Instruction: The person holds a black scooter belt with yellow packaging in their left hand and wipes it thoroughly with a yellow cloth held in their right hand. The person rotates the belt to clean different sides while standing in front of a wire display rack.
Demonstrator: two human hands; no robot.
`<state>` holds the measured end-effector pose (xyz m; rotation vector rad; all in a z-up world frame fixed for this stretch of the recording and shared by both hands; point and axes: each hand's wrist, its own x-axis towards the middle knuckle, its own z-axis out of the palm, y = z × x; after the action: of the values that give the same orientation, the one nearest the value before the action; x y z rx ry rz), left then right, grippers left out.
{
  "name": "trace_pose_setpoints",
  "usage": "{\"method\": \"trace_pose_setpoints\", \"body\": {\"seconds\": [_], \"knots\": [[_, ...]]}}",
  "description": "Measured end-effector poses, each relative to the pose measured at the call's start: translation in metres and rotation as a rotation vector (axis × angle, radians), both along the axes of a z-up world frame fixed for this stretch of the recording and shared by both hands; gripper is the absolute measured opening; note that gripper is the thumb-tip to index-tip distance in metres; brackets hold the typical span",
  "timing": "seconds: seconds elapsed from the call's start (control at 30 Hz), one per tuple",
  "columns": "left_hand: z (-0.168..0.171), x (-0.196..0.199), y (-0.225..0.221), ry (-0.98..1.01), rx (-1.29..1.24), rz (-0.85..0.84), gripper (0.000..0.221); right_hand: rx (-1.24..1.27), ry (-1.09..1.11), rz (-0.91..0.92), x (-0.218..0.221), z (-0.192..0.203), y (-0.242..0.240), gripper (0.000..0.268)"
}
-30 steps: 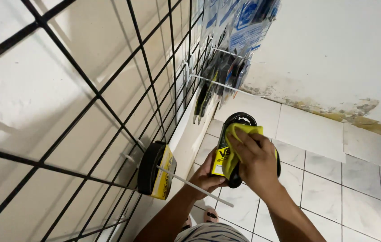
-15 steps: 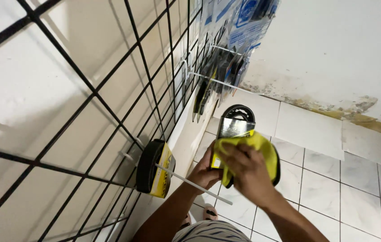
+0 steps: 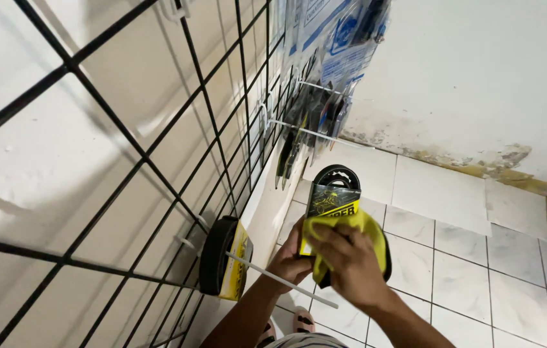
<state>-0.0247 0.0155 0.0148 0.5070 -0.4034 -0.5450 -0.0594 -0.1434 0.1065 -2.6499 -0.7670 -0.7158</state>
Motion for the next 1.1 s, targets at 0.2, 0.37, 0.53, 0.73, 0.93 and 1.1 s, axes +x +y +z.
{"method": "trace_pose_setpoints", "body": {"seconds": [0.2,0.37,0.53,0.73,0.93,1.1], "knots": [[-0.017,0.006,0.002,-0.007,0.075,0.003,0.102,0.002,0.013,0.075,0.004,0.001,-0.008,0.049],[-0.006,-0.008,-0.007,0.032,0.098,-0.094,0.101,-0.018,-0.06,-0.149,0.021,0.029,-0.03,0.07],[-0.005,-0.005,-0.01,0.042,0.011,-0.057,0.098,0.022,-0.038,-0.02,-0.004,-0.003,-0.01,0.045],[-0.018,0.0,-0.011,0.01,0.02,0.009,0.103,0.03,0.002,0.051,0.006,0.009,-0.016,0.041],[-0.006,-0.006,-0.016,0.057,0.079,-0.096,0.101,0.023,-0.097,-0.187,0.017,0.023,-0.029,0.071],[-0.008,0.0,-0.019,-0.091,0.03,0.186,0.098,-0.015,0.036,0.026,-0.02,-0.023,-0.012,0.06]]}}
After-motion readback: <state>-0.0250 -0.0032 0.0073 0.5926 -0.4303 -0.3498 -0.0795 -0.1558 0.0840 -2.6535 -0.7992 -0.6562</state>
